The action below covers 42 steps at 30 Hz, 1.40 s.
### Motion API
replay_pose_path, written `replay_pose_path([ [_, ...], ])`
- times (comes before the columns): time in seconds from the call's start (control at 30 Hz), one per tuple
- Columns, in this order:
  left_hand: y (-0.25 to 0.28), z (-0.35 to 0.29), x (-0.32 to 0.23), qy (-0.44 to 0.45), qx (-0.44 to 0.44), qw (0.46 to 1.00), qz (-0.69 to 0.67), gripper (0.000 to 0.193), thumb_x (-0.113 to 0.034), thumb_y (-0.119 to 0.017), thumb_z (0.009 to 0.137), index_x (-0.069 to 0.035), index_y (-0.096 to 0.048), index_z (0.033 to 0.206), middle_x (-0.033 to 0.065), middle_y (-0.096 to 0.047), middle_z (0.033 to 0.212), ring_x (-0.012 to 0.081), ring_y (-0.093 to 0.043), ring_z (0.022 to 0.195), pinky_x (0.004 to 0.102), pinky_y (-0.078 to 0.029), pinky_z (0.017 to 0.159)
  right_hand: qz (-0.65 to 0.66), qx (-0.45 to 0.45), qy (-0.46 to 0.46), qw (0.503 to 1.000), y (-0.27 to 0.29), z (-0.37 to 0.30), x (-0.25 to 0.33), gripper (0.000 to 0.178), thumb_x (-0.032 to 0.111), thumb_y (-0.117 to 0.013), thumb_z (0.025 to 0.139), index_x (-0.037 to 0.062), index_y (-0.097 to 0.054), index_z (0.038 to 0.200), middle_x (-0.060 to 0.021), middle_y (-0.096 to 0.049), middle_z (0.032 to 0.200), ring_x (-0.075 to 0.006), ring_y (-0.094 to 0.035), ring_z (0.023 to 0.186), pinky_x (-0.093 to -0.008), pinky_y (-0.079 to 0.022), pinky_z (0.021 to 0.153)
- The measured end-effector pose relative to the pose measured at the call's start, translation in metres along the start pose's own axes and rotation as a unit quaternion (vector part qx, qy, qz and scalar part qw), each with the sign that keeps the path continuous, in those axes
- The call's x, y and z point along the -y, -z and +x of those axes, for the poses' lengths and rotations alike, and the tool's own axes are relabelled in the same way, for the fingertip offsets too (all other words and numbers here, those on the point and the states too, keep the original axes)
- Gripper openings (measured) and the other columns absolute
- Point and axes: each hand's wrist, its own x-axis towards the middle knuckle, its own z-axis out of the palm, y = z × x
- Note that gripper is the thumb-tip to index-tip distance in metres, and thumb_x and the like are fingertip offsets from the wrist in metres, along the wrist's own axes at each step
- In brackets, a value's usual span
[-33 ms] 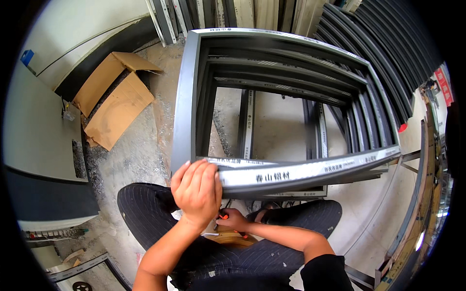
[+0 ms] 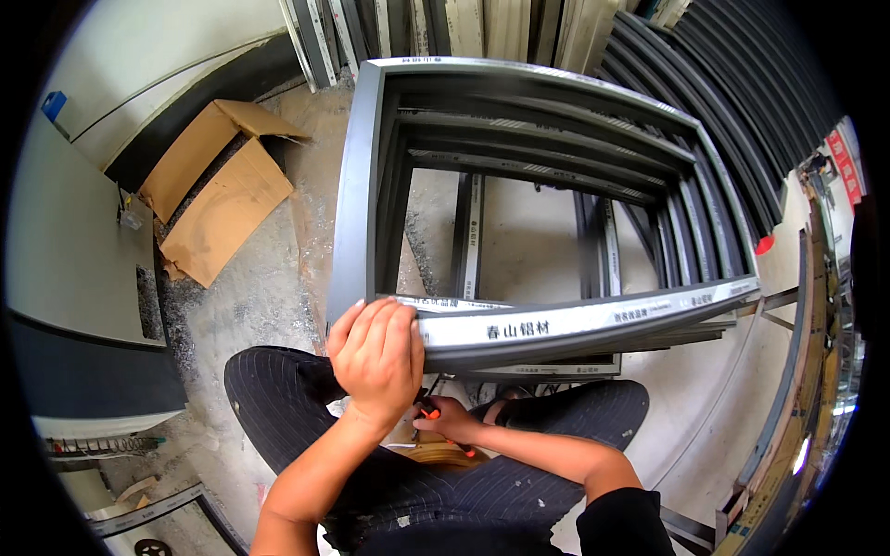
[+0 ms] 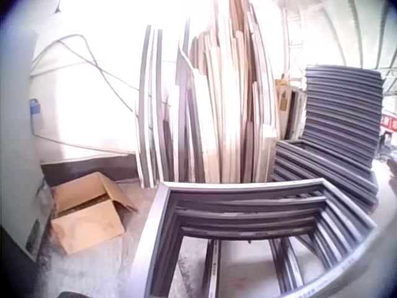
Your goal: The person stacks several aluminum window frames on the floor, then sits down to apply a black rubber seal to the frame's groove. Using orange-handled pliers, the person cuts the seal to length and presses it into place along the frame's edge.
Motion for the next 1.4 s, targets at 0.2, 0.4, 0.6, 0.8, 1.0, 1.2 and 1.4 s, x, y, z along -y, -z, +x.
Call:
replay_pose_path([
  [0.2, 0.015, -0.005, -0.004, -0.014, -0.001, 0.999, -0.039, 0.011, -0.008, -0.06, 0.086, -0.004, -0.061, 0.096, 0.009, -0.066, 0.092, 0.0249, -0.063, 0.093, 0.0399, -0.041, 0.097, 0.196, -0.024, -0.028, 0.98, 0.029, -0.089, 0.168, 0.024, 0.01, -0.073, 0.081, 0.0044, -0.059, 0.099, -0.0016, -0.059, 0.093, -0.0094, -0.058, 0.08, -0.0248, -0.049, 0.072],
  [0.4, 0.043, -0.038, -0.019, -0.025, 0.027, 0.998, -0.057, 0.017, -0.004, -0.06, 0.085, -0.002, -0.062, 0.102, 0.0126, -0.066, 0.101, 0.0287, -0.062, 0.102, 0.0415, -0.041, 0.097, 0.262, -0.082, 0.018, 0.962, 0.029, -0.13, 0.254, 0.022, 0.002, -0.07, 0.073, 0.003, -0.057, 0.091, -0.009, -0.058, 0.085, -0.0199, -0.059, 0.078, -0.0351, -0.047, 0.072],
  [0.6, 0.097, -0.056, -0.045, 0.023, 0.157, 0.905, -0.394, 0.03, -0.005, -0.058, 0.09, 0.002, -0.058, 0.119, 0.0181, -0.062, 0.117, 0.0334, -0.058, 0.114, 0.0395, -0.043, 0.097, 0.21, -0.072, 0.044, 0.974, 0.019, -0.138, 0.284, 0.026, 0.004, -0.07, 0.075, 0.0022, -0.056, 0.097, -0.0089, -0.062, 0.087, -0.0171, -0.06, 0.08, -0.0296, -0.049, 0.075],
  [0.8, 0.113, -0.054, -0.007, 0.047, 0.17, 0.908, -0.379, 0.008, -0.006, -0.063, 0.088, 0.0, -0.061, 0.093, 0.0102, -0.055, 0.079, 0.0234, -0.056, 0.072, 0.0317, -0.045, 0.067, 0.017, -0.015, -0.081, 0.996, 0.023, -0.131, 0.301, 0.049, 0.016, -0.072, 0.083, 0.006, -0.057, 0.128, -0.0005, -0.062, 0.094, -0.0093, -0.058, 0.079, -0.0218, -0.047, 0.073],
  [1.0, 0.121, -0.084, 0.039, 0.269, 0.096, 0.85, -0.443, 0.014, -0.012, -0.06, 0.091, 0.001, -0.061, 0.086, 0.0038, -0.052, 0.072, 0.0116, -0.051, 0.068, 0.0252, -0.041, 0.061, -0.563, -0.164, 0.091, 0.805, 0.067, -0.154, 0.265, 0.029, 0.01, -0.069, 0.07, 0.0016, -0.058, 0.096, -0.0182, -0.06, 0.084, -0.0385, -0.059, 0.081, -0.0431, -0.048, 0.072],
  [1.2, 0.112, -0.117, 0.019, 0.119, 0.499, 0.694, -0.505, 0.028, -0.025, -0.056, 0.097, -0.001, -0.063, 0.112, 0.0123, -0.068, 0.102, 0.0241, -0.066, 0.098, 0.0357, -0.05, 0.086, -0.595, -0.408, 0.275, 0.636, 0.07, -0.163, 0.287, 0.036, 0.0, -0.069, 0.062, 0.0034, -0.059, 0.096, -0.0125, -0.066, 0.093, -0.0325, -0.062, 0.084, -0.0407, -0.047, 0.076],
  [1.4, 0.097, -0.068, -0.037, 0.149, 0.445, 0.588, -0.659, 0.04, -0.031, -0.042, 0.104, 0.0, -0.052, 0.127, 0.0129, -0.063, 0.113, 0.0211, -0.059, 0.109, 0.0331, -0.044, 0.096, -0.632, -0.265, 0.473, 0.554, 0.043, -0.124, 0.294, 0.018, 0.009, -0.065, 0.075, 0.0073, -0.06, 0.093, -0.0077, -0.067, 0.097, -0.0216, -0.063, 0.079, -0.0347, -0.048, 0.069],
])
